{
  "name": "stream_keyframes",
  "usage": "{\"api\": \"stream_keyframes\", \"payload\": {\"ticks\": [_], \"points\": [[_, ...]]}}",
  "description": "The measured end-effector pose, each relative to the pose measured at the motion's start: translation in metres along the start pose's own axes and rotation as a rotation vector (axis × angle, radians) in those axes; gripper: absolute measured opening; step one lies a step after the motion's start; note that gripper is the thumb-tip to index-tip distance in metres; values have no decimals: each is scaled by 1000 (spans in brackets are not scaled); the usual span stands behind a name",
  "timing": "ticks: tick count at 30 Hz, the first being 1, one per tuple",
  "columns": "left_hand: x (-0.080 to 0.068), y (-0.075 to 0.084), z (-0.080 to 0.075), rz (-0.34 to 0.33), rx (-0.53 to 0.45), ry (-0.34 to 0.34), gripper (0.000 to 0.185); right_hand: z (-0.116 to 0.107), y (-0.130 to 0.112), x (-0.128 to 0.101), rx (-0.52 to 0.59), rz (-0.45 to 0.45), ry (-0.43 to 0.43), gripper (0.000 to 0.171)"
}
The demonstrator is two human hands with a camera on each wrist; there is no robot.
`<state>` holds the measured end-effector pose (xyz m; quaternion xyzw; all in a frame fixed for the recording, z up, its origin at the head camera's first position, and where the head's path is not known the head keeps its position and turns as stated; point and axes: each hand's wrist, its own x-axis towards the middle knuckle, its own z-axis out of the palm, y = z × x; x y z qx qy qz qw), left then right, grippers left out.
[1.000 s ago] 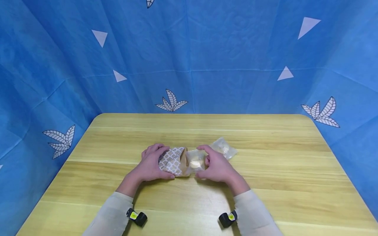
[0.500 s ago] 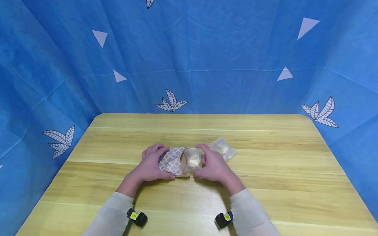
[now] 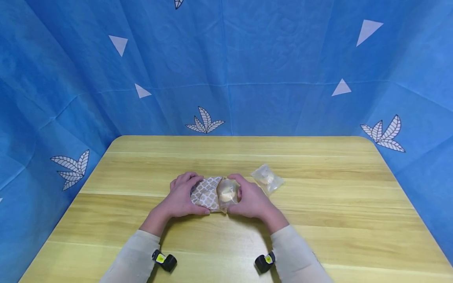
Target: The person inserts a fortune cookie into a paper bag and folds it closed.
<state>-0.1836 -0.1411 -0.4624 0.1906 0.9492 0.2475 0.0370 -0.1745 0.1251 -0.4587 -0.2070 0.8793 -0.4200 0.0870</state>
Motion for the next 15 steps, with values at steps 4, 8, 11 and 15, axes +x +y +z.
{"api": "stream_keyframes", "payload": {"ticks": [4, 8, 11, 15], "points": [[0, 0, 0, 0, 3, 2, 108, -2, 3, 0, 39, -6, -34, 98], [0, -1, 1, 4, 4, 4, 108, -5, 7, -3, 118, -10, -69, 105], [0, -2, 1, 4, 6, 2, 109, -9, 10, -6, 194, -17, -64, 103], [1, -3, 2, 2, 11, -2, 110, -15, 12, -12, 228, -33, -13, 86]]}}
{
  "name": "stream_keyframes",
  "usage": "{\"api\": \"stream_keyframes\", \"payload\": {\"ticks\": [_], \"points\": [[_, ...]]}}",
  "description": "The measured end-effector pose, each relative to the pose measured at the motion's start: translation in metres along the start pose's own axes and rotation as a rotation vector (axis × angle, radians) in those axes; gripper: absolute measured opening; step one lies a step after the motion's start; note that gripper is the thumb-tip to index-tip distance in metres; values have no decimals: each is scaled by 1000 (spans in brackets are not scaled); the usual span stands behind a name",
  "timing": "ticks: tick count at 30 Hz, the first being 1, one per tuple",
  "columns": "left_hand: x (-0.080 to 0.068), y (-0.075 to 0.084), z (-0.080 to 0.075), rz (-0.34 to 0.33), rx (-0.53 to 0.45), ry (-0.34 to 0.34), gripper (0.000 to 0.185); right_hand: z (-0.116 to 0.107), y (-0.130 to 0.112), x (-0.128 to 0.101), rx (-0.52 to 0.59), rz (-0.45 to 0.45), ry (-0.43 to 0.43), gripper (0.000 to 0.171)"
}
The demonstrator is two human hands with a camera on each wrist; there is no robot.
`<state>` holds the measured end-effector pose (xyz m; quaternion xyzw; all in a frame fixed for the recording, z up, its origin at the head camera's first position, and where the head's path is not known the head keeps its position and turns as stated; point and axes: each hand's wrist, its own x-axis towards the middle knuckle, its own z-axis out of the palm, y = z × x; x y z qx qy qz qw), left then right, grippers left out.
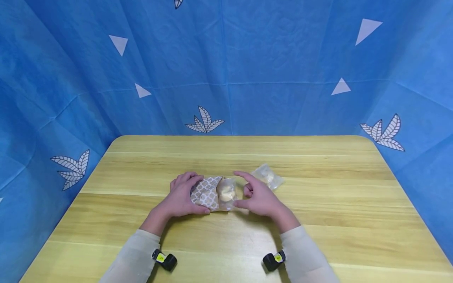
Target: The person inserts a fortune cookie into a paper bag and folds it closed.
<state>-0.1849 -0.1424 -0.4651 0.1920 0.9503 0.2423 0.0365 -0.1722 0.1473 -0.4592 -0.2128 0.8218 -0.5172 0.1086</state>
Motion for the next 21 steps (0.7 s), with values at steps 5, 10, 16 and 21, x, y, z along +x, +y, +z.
{"api": "stream_keyframes", "payload": {"ticks": [5, 10, 16, 21], "points": [[0, 0, 0, -11, -2, -9, 110, -3, 4, -3, -87, 4, 15, 79], [-1, 0, -1, -10, -16, -10, 109, -4, 8, -6, -95, 28, 0, 85], [0, 0, 0, -4, -13, 1, 109, -7, 8, -6, -99, 36, -24, 80], [-1, 0, 0, -9, -24, 0, 109, -7, 8, -5, -92, 54, -34, 78]]}}
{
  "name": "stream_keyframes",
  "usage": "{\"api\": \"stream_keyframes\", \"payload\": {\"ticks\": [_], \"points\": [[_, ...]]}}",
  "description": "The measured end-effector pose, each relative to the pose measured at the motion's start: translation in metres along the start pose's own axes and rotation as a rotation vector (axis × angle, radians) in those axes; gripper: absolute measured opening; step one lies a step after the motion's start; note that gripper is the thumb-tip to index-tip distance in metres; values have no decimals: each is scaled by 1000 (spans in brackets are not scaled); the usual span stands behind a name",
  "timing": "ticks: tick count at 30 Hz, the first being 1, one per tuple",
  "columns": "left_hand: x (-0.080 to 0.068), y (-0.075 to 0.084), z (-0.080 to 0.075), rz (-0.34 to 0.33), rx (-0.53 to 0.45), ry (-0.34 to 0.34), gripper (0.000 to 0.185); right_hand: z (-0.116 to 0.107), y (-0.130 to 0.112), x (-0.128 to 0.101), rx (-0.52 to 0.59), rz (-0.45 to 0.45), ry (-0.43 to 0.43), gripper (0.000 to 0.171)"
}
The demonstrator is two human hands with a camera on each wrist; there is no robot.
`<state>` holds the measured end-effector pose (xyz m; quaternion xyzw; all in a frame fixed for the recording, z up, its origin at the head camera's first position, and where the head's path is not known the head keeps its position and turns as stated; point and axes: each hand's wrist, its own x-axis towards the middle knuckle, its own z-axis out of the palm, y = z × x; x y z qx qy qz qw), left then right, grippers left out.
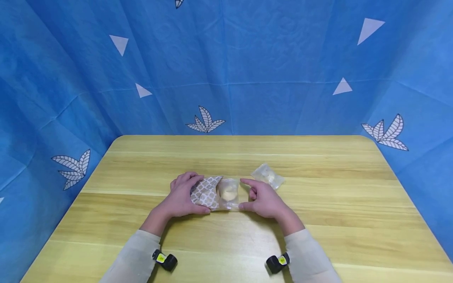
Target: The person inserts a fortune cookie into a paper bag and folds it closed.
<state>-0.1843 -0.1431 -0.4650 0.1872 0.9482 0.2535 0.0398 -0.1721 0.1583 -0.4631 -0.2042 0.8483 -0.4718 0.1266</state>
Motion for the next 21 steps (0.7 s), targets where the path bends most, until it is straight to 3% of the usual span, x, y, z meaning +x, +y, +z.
{"api": "stream_keyframes", "payload": {"ticks": [21], "points": [[-1, 2, 2, 5, 5, 10, 111, 18, -8, 7, -15, -50, 63, 66]]}}
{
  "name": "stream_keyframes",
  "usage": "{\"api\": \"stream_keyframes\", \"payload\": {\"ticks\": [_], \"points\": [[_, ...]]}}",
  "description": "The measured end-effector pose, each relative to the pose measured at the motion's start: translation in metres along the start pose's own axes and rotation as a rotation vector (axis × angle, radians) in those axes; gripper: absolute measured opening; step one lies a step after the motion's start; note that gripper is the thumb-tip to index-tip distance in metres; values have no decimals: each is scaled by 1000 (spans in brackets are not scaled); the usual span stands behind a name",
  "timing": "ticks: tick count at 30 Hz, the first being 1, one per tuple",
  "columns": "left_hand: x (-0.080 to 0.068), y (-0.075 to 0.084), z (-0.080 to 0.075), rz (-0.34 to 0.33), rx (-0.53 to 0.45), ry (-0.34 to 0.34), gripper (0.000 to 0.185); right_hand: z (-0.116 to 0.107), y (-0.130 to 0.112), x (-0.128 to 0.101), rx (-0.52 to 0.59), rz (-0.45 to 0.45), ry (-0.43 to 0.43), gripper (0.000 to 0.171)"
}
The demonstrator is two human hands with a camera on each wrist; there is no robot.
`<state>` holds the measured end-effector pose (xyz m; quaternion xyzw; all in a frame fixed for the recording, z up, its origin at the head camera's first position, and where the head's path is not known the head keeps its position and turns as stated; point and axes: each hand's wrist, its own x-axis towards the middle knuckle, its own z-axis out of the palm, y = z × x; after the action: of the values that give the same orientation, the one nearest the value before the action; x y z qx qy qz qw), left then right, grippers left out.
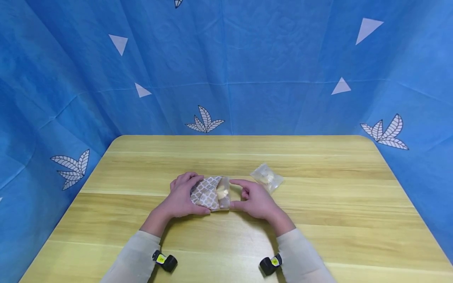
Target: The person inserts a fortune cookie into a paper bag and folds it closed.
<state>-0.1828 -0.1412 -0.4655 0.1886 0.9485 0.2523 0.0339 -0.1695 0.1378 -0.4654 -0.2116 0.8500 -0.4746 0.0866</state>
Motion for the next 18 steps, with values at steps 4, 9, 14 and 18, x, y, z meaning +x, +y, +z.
{"api": "stream_keyframes", "payload": {"ticks": [4, 9, 14, 18], "points": [[0, 0, -1, 3, -2, -6, 111, 4, -3, 3, -2, 7, -3, 66], [0, 1, -2, 5, -6, -11, 112, 6, -2, 6, 18, 10, -6, 66], [0, 1, -1, 0, -7, -18, 112, 4, 2, 5, 103, 11, 9, 58], [0, 0, 0, -3, -12, -18, 112, 3, 4, 6, 145, 5, 0, 51]]}}
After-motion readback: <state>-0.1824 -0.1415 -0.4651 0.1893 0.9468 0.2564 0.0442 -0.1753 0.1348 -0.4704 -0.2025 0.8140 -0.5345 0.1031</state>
